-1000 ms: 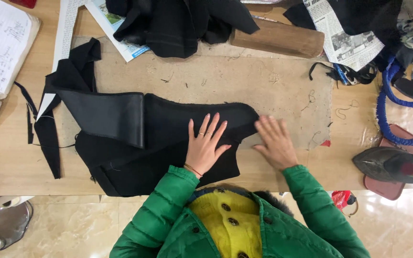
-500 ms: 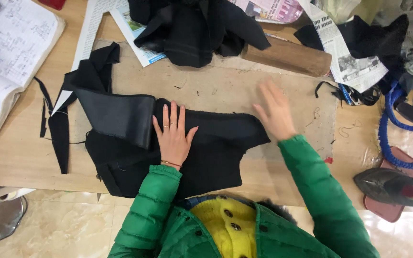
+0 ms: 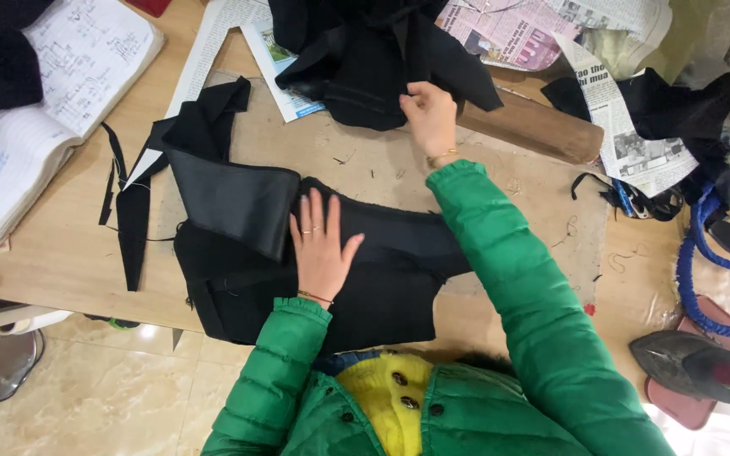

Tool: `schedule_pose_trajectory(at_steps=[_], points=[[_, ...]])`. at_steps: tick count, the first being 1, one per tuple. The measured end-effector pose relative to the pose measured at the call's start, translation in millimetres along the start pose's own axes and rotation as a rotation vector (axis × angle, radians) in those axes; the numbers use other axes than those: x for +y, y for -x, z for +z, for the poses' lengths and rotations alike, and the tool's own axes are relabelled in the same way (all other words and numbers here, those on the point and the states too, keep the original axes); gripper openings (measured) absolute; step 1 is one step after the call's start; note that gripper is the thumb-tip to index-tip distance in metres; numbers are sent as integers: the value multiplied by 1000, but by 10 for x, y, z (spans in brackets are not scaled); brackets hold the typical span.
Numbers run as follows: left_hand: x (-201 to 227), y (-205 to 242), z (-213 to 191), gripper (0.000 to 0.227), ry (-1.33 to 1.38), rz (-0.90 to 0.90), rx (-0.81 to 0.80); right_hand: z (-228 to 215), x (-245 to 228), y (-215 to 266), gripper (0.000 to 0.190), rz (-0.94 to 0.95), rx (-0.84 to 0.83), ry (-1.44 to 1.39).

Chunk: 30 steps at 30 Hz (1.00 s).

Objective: The person irons a black piece of fabric on a wooden table using a steam iron. They smooth the fabric with their hands, apply the iron to different sections, and flip the fabric over to iron the other side.

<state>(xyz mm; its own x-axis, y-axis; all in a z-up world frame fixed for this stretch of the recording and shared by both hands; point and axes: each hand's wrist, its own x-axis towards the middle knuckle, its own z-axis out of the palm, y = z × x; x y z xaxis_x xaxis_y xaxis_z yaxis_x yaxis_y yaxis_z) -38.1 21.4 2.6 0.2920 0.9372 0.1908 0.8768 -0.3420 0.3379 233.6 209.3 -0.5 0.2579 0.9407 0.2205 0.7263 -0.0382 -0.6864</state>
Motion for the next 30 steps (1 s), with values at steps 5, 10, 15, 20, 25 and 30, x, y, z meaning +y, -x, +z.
schedule_pose_trajectory(at_steps=[5,10,15,20,25,30], points=[[325,127,-140,84,197,365,21,-934,-631,457,36,458,-13,-842],[297,190,-9,38,159,503,-2,-2245,-775,1284,25,243,35,-1058],[239,199,34,9,227,524,134,-2909,-274,2054,32,434,555,-1095],[260,273,-11,43,-23,387,86,-2938,340,2388,15,548,560,-1127],[238,373,348,20,5,355,35,-2510,1137,2751,20,616,506,-434],[175,378,380,18,3,355,-4,-2371,825,2713,39,328,320,20]])
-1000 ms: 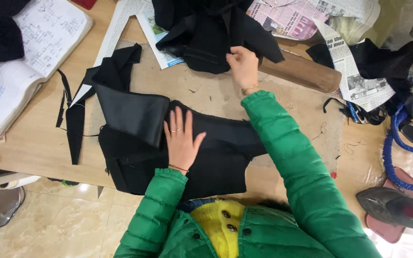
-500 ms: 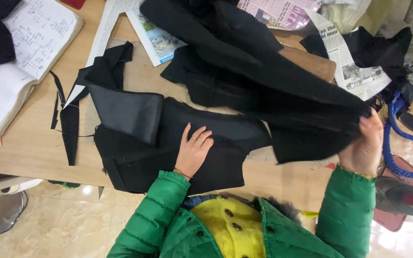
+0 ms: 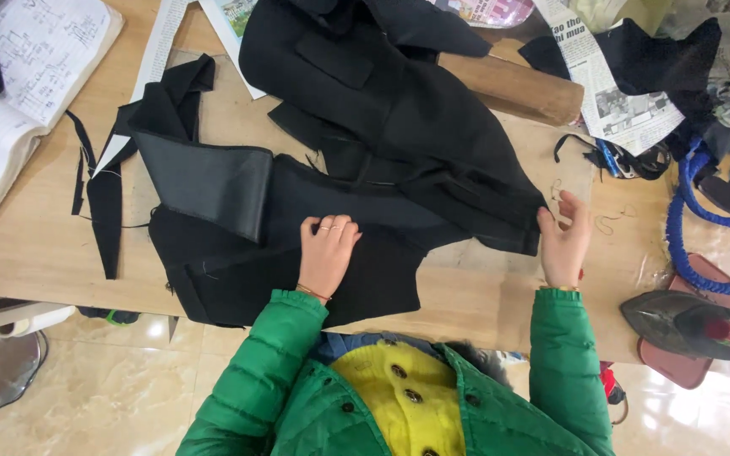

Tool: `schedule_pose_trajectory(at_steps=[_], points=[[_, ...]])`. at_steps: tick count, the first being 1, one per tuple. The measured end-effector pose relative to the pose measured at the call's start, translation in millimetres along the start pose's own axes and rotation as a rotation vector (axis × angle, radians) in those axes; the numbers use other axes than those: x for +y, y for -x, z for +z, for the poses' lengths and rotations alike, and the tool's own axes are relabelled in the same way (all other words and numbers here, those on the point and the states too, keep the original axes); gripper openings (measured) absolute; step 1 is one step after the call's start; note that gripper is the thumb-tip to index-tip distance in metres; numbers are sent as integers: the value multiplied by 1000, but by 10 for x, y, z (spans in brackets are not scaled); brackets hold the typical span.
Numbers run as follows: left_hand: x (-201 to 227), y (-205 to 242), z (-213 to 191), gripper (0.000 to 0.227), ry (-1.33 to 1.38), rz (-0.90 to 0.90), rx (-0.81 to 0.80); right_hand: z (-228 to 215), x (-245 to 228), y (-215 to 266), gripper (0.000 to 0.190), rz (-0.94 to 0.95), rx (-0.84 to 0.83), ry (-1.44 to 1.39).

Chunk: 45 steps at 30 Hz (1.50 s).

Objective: The person irons a black piece of fabric on a wooden table using a steam iron. They smooth the fabric with their hands, apply the iron to different sections, and flip the fabric over to iron the other side.

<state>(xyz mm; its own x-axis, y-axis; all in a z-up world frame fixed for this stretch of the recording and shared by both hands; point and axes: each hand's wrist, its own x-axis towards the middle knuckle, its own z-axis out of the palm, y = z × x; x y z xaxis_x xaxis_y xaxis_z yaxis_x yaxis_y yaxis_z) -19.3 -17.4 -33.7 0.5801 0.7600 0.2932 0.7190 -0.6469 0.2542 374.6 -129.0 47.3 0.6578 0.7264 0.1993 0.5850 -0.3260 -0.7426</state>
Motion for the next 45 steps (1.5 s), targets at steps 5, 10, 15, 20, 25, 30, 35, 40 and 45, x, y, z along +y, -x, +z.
schedule_pose_trajectory(at_steps=[5,10,15,20,25,30,35,40,45], points=[[-105,-45,-665,14,27,-50,263,36,-240,-92,47,-161,-106,219],[-931,329,-1060,17,-168,-168,481,120,-208,-101,47,-127,-170,294],[-1027,140,-1531,21,-274,-386,500,264,-178,-139,46,-246,-190,442],[-495,-311,-1263,26,252,-340,425,489,-111,-247,24,-369,-153,630],[-264,-612,-691,40,965,-588,245,309,-797,-192,13,-225,-310,187],[-309,-910,-563,66,1474,-848,101,-147,-930,86,9,-154,-1044,-364],[-520,-941,-348,107,1494,-976,127,48,-1689,185,46,-276,-1744,-734],[-667,-648,-267,50,1428,-884,405,337,-1490,94,32,-171,-1074,-122],[-704,-501,-598,39,1281,-893,407,633,-1047,-264,34,-233,-507,142]])
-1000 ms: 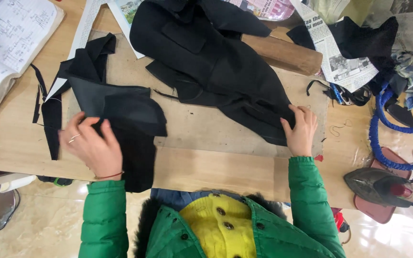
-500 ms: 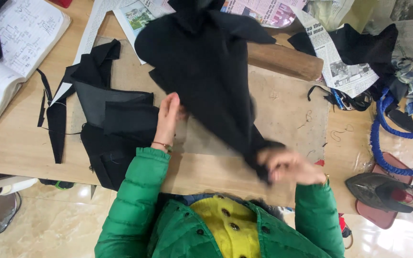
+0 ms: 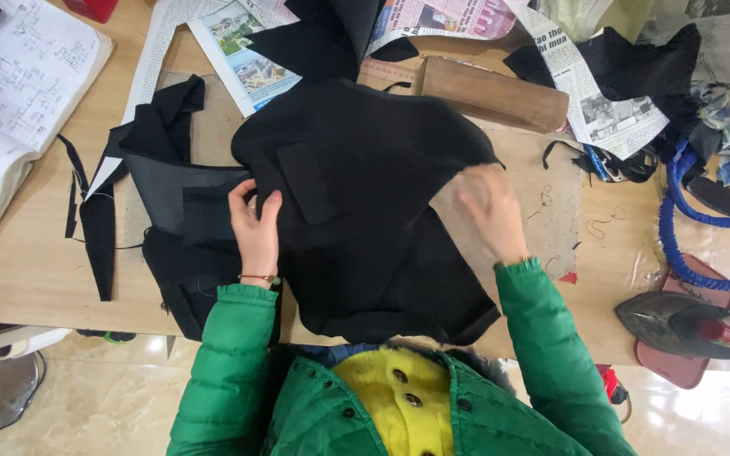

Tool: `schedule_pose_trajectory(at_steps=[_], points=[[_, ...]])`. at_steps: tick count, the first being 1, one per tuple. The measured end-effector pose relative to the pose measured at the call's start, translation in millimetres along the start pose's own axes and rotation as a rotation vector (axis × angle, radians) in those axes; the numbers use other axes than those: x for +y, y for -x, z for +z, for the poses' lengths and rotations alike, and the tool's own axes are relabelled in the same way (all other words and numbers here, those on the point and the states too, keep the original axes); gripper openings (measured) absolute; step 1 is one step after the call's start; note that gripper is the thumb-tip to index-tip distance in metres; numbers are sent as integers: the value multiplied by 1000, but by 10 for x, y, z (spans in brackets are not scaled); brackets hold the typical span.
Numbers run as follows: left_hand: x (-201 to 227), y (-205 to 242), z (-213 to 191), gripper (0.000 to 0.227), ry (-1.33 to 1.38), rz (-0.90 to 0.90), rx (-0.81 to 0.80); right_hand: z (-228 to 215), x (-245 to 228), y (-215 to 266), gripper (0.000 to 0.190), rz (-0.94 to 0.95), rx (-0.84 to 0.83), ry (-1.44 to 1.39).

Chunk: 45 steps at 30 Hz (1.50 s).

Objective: The person irons a black piece of fabric on a wooden table using a steam iron. They smooth the fabric with their hands, apply the iron to different sections, and flip the fabric over to iron the other side.

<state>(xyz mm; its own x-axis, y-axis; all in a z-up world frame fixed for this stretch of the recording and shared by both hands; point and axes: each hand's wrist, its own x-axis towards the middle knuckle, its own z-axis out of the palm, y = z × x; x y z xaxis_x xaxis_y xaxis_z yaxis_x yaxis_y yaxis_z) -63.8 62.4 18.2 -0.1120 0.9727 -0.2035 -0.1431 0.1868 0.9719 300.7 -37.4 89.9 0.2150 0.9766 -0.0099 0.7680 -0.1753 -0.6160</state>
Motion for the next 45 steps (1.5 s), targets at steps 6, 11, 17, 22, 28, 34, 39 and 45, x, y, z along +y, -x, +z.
schedule_pose_trajectory(at_steps=[6,11,17,22,28,34,39,45], points=[[424,37,-418,37,-183,-39,-71,91,405,-446,38,26,162,24],[520,111,-660,63,-1219,439,47,250,545,-769,39,-11,125,37],[555,-179,-346,51,-1256,869,74,491,625,-1174,45,38,104,86],[546,-689,134,61,-1299,835,-45,527,886,-1243,27,-35,110,299],[97,-1362,327,44,-1276,823,-54,343,687,-1029,8,-193,192,256],[190,-1366,268,14,-1135,764,-154,339,653,-901,9,-189,216,50],[431,-1137,258,11,-1019,786,-134,502,535,-863,28,5,245,54],[777,-814,266,6,-837,711,-216,628,778,-955,32,193,144,94]])
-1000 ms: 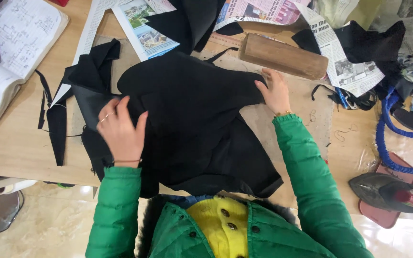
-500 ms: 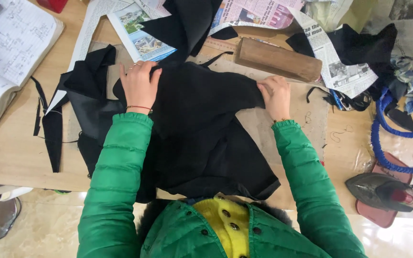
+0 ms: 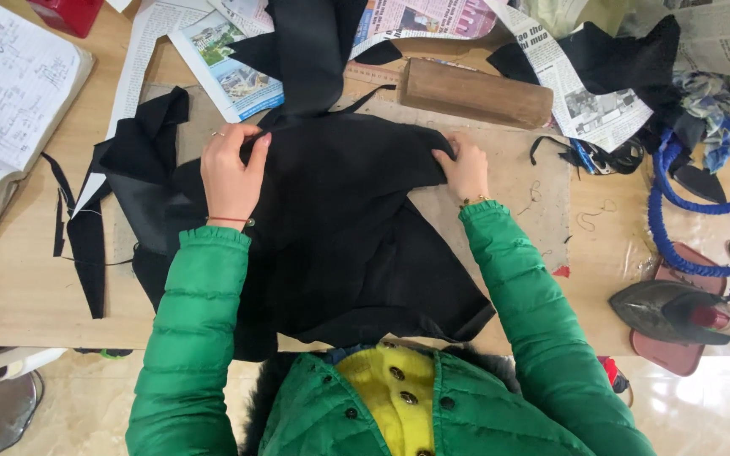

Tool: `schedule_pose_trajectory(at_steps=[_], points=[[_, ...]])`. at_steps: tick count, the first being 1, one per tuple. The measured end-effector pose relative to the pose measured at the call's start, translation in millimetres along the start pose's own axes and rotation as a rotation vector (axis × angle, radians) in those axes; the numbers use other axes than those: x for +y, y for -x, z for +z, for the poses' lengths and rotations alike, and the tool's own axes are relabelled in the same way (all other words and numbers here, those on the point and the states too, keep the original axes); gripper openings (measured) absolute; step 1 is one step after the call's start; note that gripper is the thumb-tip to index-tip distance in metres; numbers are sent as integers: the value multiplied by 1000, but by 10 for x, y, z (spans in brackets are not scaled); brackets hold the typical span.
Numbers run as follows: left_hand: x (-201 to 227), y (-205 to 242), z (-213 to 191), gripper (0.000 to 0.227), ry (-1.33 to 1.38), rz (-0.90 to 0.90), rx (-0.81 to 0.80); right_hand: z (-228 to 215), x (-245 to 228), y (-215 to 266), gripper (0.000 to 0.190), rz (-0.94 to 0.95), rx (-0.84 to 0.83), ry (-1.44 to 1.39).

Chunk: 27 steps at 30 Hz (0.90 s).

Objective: The person irons a black piece of fabric on a wooden table using a steam iron. They smooth the fabric with their hands, apply the iron to different sections, and flip the fabric over to iron the other side.

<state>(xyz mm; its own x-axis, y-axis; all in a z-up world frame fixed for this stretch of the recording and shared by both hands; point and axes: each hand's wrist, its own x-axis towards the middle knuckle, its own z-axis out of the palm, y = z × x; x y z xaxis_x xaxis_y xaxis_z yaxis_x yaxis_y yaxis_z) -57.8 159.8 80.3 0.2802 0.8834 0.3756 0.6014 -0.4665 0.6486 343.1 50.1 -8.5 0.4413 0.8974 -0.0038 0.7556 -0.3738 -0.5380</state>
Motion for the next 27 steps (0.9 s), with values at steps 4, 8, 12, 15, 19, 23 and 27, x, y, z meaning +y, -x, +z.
schedule_pose_trajectory(at_steps=[4,8,12,15,19,23,27], points=[[72,107,-89,10,61,33,19,-179,119,71,13,-8,131,-209],[234,331,-223,11,79,259,121,-686,82,522,17,-215,316,-267],[81,953,-155,9,20,446,188,-948,309,1135,23,-266,305,-238],[-75,1419,-32,11,-97,595,137,-837,585,1506,23,-276,235,-144],[-11,1675,-72,12,-182,491,29,-539,795,1803,21,-295,202,0],[25,1749,-97,13,-189,430,22,-476,721,1909,20,-316,241,10],[36,1761,-100,12,-197,419,20,-488,712,1939,18,-336,196,15]])
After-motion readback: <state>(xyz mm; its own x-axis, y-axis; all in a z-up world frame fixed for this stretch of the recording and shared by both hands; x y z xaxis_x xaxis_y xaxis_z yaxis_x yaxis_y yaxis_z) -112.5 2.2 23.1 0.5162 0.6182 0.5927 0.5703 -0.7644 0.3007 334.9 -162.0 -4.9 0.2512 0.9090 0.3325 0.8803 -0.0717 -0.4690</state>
